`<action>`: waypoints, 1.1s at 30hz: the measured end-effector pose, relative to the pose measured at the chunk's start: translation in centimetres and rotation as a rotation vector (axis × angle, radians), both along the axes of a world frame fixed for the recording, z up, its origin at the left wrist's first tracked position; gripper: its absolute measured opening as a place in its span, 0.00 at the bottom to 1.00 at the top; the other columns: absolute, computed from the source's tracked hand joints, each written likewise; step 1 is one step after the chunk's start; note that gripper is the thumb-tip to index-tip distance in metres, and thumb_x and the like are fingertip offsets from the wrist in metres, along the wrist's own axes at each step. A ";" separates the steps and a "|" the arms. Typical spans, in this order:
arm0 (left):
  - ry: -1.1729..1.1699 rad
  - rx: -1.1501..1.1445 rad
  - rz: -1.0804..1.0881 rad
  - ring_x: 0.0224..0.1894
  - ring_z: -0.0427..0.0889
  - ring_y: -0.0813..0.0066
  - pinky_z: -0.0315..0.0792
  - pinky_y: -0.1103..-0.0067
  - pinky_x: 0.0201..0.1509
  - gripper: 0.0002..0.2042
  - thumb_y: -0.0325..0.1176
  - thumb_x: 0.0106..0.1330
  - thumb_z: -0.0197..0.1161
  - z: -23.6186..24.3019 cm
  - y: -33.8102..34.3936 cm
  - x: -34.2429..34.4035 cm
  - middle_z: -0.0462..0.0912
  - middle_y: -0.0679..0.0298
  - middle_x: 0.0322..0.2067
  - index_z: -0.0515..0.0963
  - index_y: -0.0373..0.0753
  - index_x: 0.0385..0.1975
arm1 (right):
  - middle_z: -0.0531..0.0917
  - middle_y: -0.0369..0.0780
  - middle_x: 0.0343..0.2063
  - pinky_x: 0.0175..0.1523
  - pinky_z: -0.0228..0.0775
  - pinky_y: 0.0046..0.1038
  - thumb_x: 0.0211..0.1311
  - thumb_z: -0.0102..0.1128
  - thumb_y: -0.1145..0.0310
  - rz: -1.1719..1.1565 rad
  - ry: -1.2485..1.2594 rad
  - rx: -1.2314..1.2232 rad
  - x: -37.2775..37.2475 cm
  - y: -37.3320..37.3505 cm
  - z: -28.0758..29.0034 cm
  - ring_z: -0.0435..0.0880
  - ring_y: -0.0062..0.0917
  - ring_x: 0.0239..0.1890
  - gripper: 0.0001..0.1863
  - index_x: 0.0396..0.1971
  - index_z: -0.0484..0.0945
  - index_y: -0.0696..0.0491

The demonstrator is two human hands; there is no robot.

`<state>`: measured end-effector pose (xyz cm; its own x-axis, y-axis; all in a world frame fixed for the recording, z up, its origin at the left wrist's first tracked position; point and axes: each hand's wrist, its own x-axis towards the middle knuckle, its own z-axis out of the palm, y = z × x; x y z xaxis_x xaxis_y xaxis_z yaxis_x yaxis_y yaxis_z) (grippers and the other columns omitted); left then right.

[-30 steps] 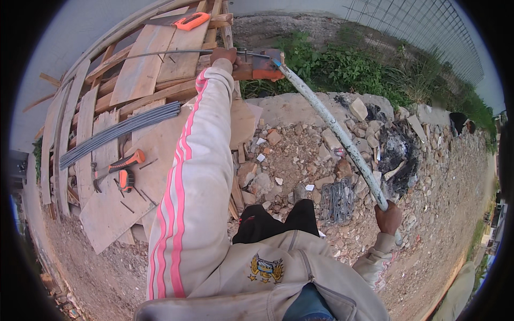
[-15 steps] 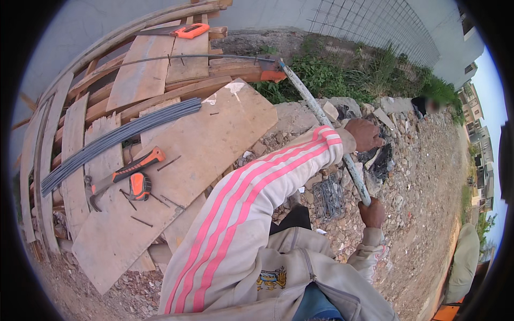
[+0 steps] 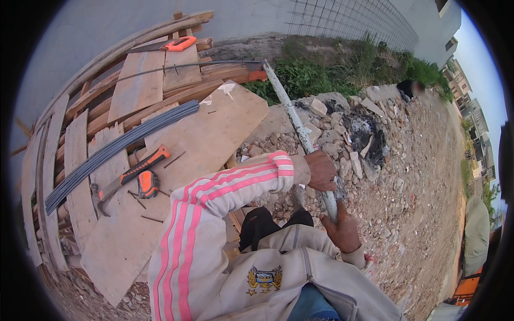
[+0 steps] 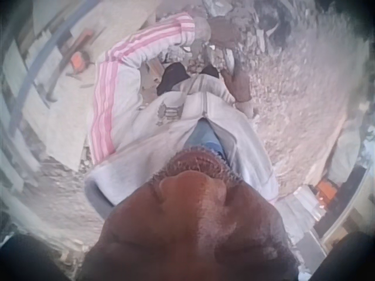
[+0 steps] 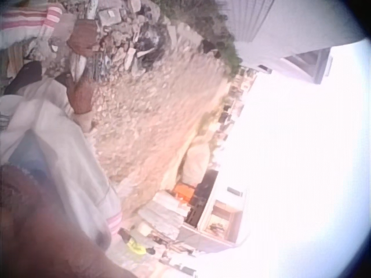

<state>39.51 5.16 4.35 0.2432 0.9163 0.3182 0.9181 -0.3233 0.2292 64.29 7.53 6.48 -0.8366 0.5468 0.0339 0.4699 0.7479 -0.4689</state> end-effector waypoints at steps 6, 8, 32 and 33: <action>-0.079 -0.086 0.026 0.28 0.84 0.51 0.75 0.60 0.38 0.22 0.50 0.66 0.57 0.4 0.6 0.4 0.83 0.52 0.22 0.85 0.37 0.24 | 0.83 0.58 0.26 0.31 0.74 0.51 0.61 0.71 0.59 0.006 -0.013 -0.033 0.1 2.2 -0.1 0.84 0.59 0.30 0.26 0.50 0.71 0.59; -0.143 0.039 -0.029 0.33 0.85 0.51 0.76 0.60 0.41 0.21 0.49 0.67 0.57 -1.0 2.1 0.2 0.85 0.51 0.28 0.86 0.36 0.30 | 0.83 0.48 0.21 0.25 0.74 0.40 0.62 0.71 0.61 0.018 -0.058 -0.252 -0.2 5.9 -0.6 0.84 0.42 0.21 0.23 0.49 0.73 0.58; 0.201 -0.346 1.274 0.65 0.75 0.53 0.57 0.44 0.72 0.39 0.60 0.53 0.72 3.2 3.9 -35.3 0.76 0.55 0.61 0.74 0.44 0.63 | 0.80 0.32 0.26 0.28 0.66 0.22 0.57 0.72 0.70 0.102 0.120 -0.857 -17.9 32.1 -4.2 0.73 0.14 0.24 0.15 0.43 0.83 0.59; 0.170 -0.427 1.288 0.65 0.75 0.52 0.54 0.44 0.73 0.43 0.61 0.50 0.74 2.9 4.5 -36.1 0.76 0.55 0.60 0.72 0.44 0.64 | 0.80 0.32 0.26 0.29 0.66 0.22 0.58 0.72 0.70 0.149 0.191 -0.815 -19.1 33.9 -5.8 0.73 0.14 0.25 0.15 0.43 0.82 0.59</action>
<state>3.45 9.61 7.29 -0.8415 0.5402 0.0085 0.5392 0.8407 -0.0504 45.20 41.42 0.72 -0.9220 0.3458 -0.1744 0.2507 0.1897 -0.9493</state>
